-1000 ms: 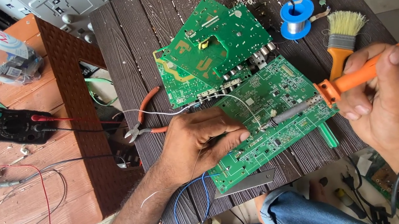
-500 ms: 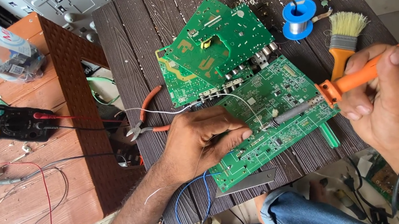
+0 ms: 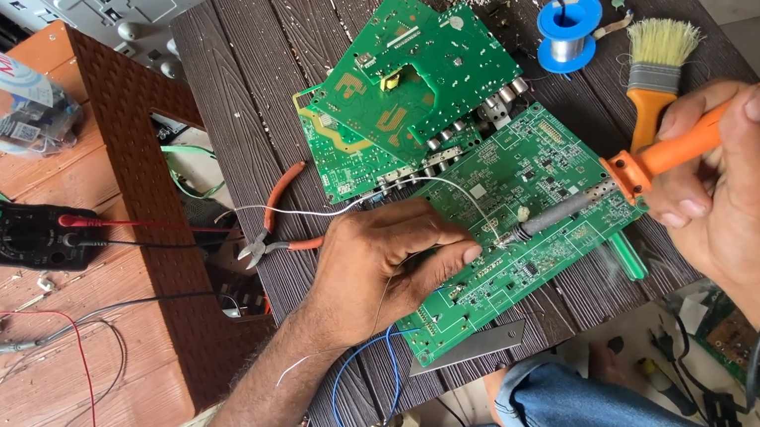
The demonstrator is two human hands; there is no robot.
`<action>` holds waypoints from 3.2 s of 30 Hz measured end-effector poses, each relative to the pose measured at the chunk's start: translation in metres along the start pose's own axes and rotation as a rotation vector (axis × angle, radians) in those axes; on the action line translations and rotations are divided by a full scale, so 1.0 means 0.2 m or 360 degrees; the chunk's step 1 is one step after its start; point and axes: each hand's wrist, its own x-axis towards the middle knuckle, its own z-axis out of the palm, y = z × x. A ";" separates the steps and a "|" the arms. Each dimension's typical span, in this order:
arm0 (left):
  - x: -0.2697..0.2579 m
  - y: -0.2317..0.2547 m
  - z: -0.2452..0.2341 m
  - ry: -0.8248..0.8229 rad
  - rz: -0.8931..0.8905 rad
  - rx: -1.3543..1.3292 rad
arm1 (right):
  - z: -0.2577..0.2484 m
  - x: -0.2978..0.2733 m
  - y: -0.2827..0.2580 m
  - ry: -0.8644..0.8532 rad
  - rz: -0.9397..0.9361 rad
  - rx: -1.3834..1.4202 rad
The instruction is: The person sits on the floor and uses a soldering iron to solder wires onto a green circuit board placed on a low table. They hold the wire with one hand and apply the soldering iron with the other, working on different connection points on the board.
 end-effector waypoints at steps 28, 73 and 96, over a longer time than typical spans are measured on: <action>0.01 0.00 0.01 -0.0007 -0.0026 -0.0086 | -0.03 0.01 0.00 -0.0034 0.0004 0.0113; -0.79 0.46 -0.10 0.1841 -0.0784 -0.0241 | -0.21 -0.15 0.05 -0.0159 -0.0047 0.0550; -0.36 0.62 -0.03 0.1182 -0.0264 0.0957 | -0.39 -0.18 -0.49 -0.0375 -0.0212 0.0918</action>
